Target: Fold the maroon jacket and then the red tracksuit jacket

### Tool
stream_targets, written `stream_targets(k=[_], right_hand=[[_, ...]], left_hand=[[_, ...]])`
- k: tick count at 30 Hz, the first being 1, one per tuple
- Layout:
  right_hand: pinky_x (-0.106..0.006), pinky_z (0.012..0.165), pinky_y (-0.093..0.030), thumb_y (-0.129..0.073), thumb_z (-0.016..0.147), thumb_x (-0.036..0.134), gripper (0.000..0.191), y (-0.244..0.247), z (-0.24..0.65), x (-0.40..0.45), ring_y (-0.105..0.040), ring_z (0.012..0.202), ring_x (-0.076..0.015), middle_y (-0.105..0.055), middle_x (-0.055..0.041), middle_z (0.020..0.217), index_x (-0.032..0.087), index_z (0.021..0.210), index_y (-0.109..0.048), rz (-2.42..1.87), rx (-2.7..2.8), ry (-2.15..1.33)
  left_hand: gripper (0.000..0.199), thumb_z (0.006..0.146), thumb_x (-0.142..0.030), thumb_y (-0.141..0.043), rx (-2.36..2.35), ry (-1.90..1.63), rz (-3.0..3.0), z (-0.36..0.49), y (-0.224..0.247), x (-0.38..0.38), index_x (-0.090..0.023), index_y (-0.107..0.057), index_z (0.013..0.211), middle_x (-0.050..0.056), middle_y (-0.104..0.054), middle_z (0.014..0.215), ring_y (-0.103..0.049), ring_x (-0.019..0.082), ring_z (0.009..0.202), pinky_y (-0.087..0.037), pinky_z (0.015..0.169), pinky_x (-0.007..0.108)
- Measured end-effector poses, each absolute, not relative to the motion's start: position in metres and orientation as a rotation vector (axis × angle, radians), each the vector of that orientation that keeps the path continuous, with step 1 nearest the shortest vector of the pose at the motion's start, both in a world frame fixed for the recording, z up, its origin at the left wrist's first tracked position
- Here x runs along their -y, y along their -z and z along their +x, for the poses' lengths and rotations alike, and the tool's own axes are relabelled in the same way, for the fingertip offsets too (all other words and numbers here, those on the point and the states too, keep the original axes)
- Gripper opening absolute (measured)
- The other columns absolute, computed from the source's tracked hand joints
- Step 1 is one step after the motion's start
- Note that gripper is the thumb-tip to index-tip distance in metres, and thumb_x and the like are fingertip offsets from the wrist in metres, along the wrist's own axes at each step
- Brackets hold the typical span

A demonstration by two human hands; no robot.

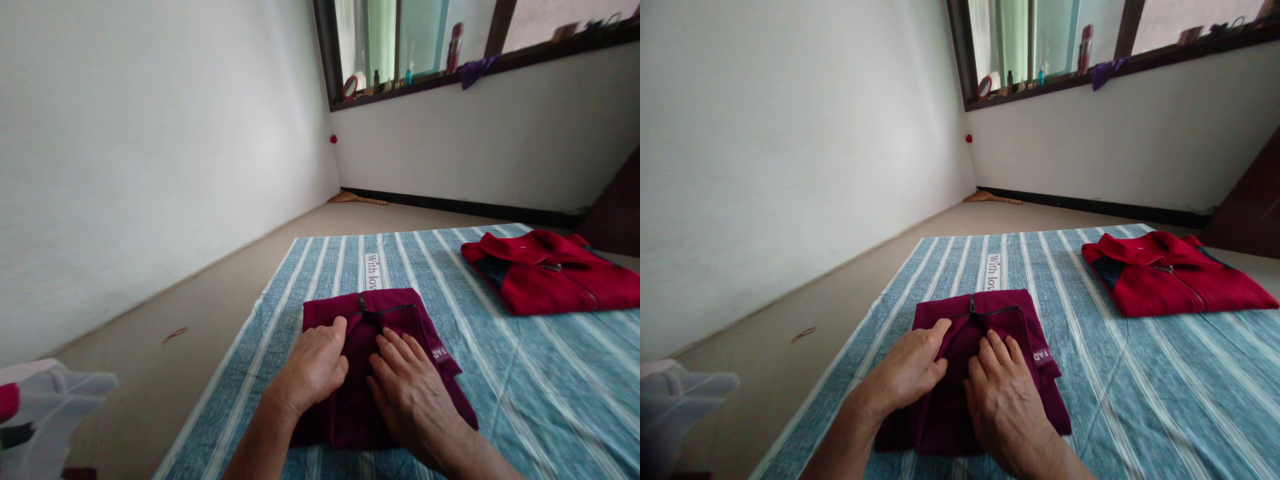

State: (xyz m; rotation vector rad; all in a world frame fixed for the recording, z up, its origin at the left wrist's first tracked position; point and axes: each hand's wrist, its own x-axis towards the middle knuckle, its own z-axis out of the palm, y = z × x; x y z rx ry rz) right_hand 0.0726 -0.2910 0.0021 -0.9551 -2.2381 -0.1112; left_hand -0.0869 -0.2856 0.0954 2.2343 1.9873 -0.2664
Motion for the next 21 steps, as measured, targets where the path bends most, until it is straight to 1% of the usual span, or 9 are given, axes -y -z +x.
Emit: stream_targets(k=[5,7,13,17,19,21], right_hand=[[-0.046,0.101,-0.036,-0.048,0.087,0.019,0.016,-0.0035,0.0722,0.2912,-0.05,0.117,-0.0272,-0.063,-0.0114,0.11,0.018,0.094,-0.062,-0.961,2.232,0.105],[-0.046,0.101,-0.036,-0.048,0.087,0.019,0.016,-0.0031,0.0721,0.2911,-0.05,0.117,-0.027,-0.063,-0.011,0.11,0.018,0.094,-0.062,-0.966,2.244,0.099],[-0.047,0.102,-0.035,-0.048,0.087,0.018,0.014,-0.0043,0.0717,0.2914,-0.05,0.117,-0.0271,-0.063,-0.0105,0.109,0.018,0.091,-0.062,-0.965,2.243,0.073],[-0.047,0.102,-0.036,-0.05,0.086,0.017,0.012,-0.0081,0.0728,0.291,-0.05,0.117,-0.0266,-0.063,-0.0099,0.109,0.018,0.089,-0.061,-0.962,2.239,0.043],[-0.046,0.102,-0.037,-0.052,0.085,0.018,0.01,-0.0099,0.0741,0.2904,-0.05,0.117,-0.0265,-0.063,-0.0099,0.109,0.018,0.089,-0.061,-0.955,2.242,0.016],[-0.046,0.101,-0.038,-0.054,0.083,0.018,0.009,-0.0121,0.076,0.2897,-0.051,0.116,-0.0267,-0.063,-0.0104,0.11,0.017,0.088,-0.062,-0.947,2.245,-0.013]], left_hand=[[0.031,0.082,-0.033,-0.051,-2.034,0.218,2.208,-0.089,-0.0957,0.2839,-0.016,-0.05,0.108,0.012,-0.07,0.095,-0.066,0.028,0.09,-0.047,0.073,0.033],[0.03,0.084,-0.036,-0.051,-2.047,0.203,2.211,-0.0896,-0.0952,0.2832,-0.016,-0.051,0.106,0.012,-0.07,0.093,-0.066,0.028,0.088,-0.046,0.072,0.034],[0.026,0.086,-0.033,-0.05,-2.086,0.194,2.239,-0.0884,-0.0951,0.2827,-0.016,-0.052,0.105,0.011,-0.07,0.09,-0.067,0.027,0.085,-0.046,0.07,0.033],[0.026,0.088,-0.036,-0.048,-2.174,0.171,2.17,-0.0886,-0.0973,0.2821,-0.017,-0.054,0.105,0.01,-0.07,0.089,-0.066,0.027,0.085,-0.046,0.07,0.033],[0.024,0.088,-0.036,-0.048,-2.211,0.105,2.162,-0.0889,-0.0967,0.2816,-0.017,-0.055,0.102,0.009,-0.07,0.088,-0.066,0.026,0.085,-0.046,0.071,0.033],[0.018,0.089,-0.033,-0.048,-2.245,-0.048,2.202,-0.0885,-0.0948,0.2809,-0.018,-0.057,0.096,0.007,-0.068,0.088,-0.064,0.023,0.086,-0.046,0.074,0.031]])
